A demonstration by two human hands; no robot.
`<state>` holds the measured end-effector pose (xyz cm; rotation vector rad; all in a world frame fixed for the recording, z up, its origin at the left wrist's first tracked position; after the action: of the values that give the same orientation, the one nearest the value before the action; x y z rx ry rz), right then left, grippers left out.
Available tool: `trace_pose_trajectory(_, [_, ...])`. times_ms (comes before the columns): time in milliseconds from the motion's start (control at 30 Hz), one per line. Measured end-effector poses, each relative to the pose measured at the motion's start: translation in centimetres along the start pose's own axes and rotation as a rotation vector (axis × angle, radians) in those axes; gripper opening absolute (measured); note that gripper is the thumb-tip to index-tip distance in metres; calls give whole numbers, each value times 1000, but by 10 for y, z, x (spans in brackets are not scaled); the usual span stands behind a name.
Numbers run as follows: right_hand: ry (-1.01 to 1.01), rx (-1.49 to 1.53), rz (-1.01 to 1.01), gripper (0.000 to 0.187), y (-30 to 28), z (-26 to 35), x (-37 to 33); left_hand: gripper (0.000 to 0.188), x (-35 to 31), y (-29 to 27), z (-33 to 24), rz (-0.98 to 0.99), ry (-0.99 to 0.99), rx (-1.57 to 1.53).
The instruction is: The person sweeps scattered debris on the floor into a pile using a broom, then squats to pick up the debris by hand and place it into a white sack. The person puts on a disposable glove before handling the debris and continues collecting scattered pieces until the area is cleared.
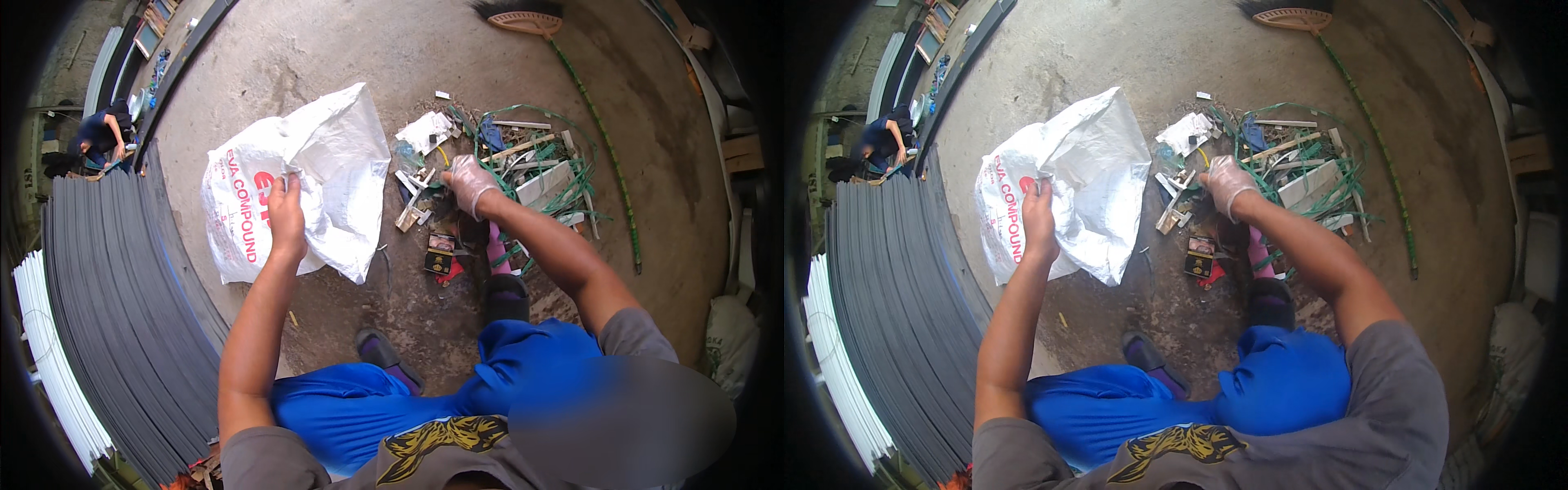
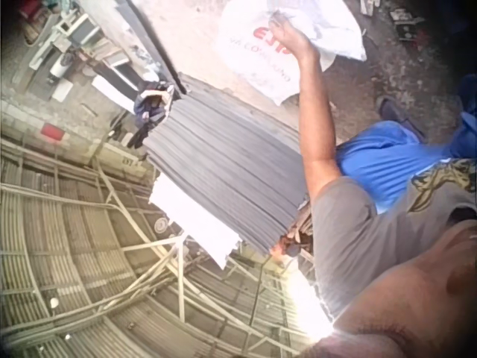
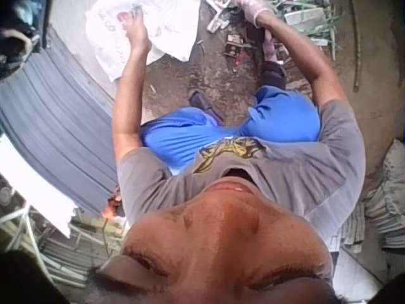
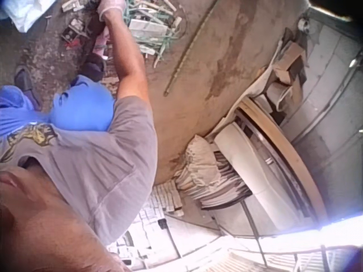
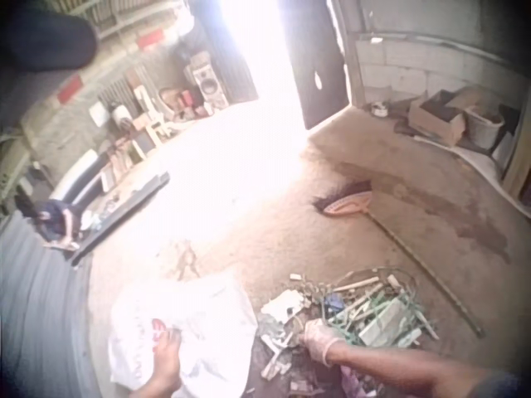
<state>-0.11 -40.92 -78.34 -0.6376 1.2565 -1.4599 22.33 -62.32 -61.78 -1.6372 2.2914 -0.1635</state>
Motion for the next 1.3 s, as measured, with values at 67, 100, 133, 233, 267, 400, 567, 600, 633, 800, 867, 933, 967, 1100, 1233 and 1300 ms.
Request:
trace_pose_trajectory(67, [5,64,-61,28,-12,-6,12,37,1,-16,5,49,-43,-135])
trace_pose_trajectory(100, [14,189,-161,17,-5,-22,18,38,-1,-16,2,68,-72,-193])
trace_pose_trajectory(133, [20,313,-261,7,1,-40,21,39,-3,-15,-1,86,-101,-251])
trace_pose_trajectory(233, [241,612,-440,13,-9,-68,40,46,-10,-20,-12,74,-142,-273])
trace_pose_trajectory(267, [278,624,-549,14,-21,-74,46,46,-12,-23,-13,59,-155,-294])
trace_pose_trajectory(400, [427,926,-831,28,-53,-98,61,47,-15,-19,-15,-5,-128,-315])
trace_pose_trajectory(567, [502,936,-1346,30,-101,-27,48,42,-27,-16,-14,-79,-151,-378])
trace_pose_trajectory(600, [400,1173,-1303,29,-96,-3,51,41,-30,-9,-17,-98,-161,-403])
trace_pose_trajectory(633, [354,828,-1369,31,-97,35,41,38,-38,-3,-26,-149,-166,-418])
trace_pose_trajectory(800, [-159,685,-1128,36,-48,163,61,37,-37,46,-15,38,-43,-455])
trace_pose_trajectory(867, [-138,968,-1048,31,-57,199,65,36,-40,43,-10,59,-22,-369])
trace_pose_trajectory(933, [-133,931,-965,29,-57,217,84,33,-48,46,-13,73,7,-338])
trace_pose_trajectory(967, [-134,851,-916,29,-53,217,96,33,-51,48,-13,121,-13,-365])
trace_pose_trajectory(1100, [-160,578,-707,27,-43,203,151,31,-65,58,-22,194,-84,-470])
trace_pose_trajectory(1233, [-245,285,-596,29,-40,149,165,28,-40,78,-15,43,-37,-456])
trace_pose_trajectory(1300, [-250,274,-337,55,-81,150,109,30,-17,48,0,-157,-12,-452])
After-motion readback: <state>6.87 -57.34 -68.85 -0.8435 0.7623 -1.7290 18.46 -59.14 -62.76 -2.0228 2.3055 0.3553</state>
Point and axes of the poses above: each hand's wrist, its own x-axis towards the middle knuckle, its own y-axis out of the palm, z = x × y, the point moved 5 cm from there along x, towards the middle knuckle, and after that the axes turned 9 degrees about -z, right-handed, at the moved point
